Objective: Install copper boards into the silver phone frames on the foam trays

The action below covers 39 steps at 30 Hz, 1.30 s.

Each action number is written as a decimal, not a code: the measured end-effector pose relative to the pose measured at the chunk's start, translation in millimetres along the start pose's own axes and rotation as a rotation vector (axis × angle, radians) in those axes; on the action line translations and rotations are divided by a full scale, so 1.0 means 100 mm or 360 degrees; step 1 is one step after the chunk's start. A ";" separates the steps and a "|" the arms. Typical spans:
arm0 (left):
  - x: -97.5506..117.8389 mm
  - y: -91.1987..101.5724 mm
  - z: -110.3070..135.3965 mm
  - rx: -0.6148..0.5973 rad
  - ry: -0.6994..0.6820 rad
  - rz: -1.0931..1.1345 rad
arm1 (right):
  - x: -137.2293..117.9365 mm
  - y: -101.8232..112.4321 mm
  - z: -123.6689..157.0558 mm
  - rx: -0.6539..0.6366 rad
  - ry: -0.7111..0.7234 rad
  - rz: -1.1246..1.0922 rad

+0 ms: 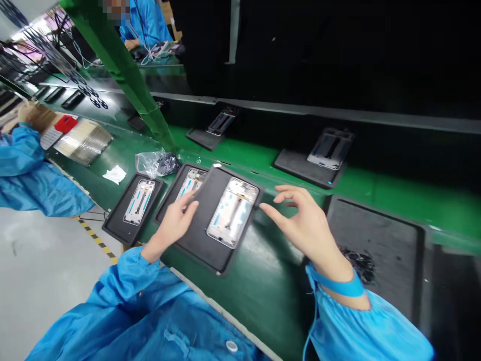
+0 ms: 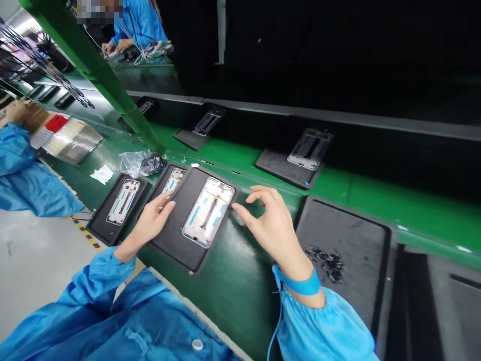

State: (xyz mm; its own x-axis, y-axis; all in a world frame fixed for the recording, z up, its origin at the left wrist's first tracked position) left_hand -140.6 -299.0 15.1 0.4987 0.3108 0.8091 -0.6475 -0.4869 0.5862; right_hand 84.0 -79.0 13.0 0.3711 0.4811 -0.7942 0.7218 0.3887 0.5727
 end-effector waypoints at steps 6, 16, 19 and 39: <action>-0.53 0.58 -0.23 0.0081 0.0077 0.0011 | 0.03 0.11 -0.01 0.0076 -0.0023 0.0033; -0.77 0.76 -0.39 0.0145 0.0028 -0.0417 | 0.16 0.33 -0.06 0.0145 -0.0103 0.0103; -0.82 0.78 -0.45 0.0151 0.0021 -0.0595 | 0.17 0.40 -0.07 0.0165 -0.0117 0.0086; 1.18 -1.70 -1.64 -0.0323 -0.0489 -0.0283 | -0.28 0.98 0.07 0.0042 -0.0081 -0.0207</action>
State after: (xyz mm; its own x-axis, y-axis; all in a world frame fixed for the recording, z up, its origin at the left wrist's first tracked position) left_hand -66.1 -45.3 17.9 0.7420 0.1020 0.6626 -0.6212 -0.2669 0.7368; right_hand 147.8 -60.1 90.1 0.3020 0.3871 -0.8712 0.7807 0.4241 0.4590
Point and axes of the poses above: each hand's wrist, its own z-axis away from the middle knuckle, its own y-axis out of the back of the hand, x = y × z, the point moved 6 cm from there along -z, towards the middle knuckle, and after that the axes turned 8 degrees about -y, right-handed, at the moved point
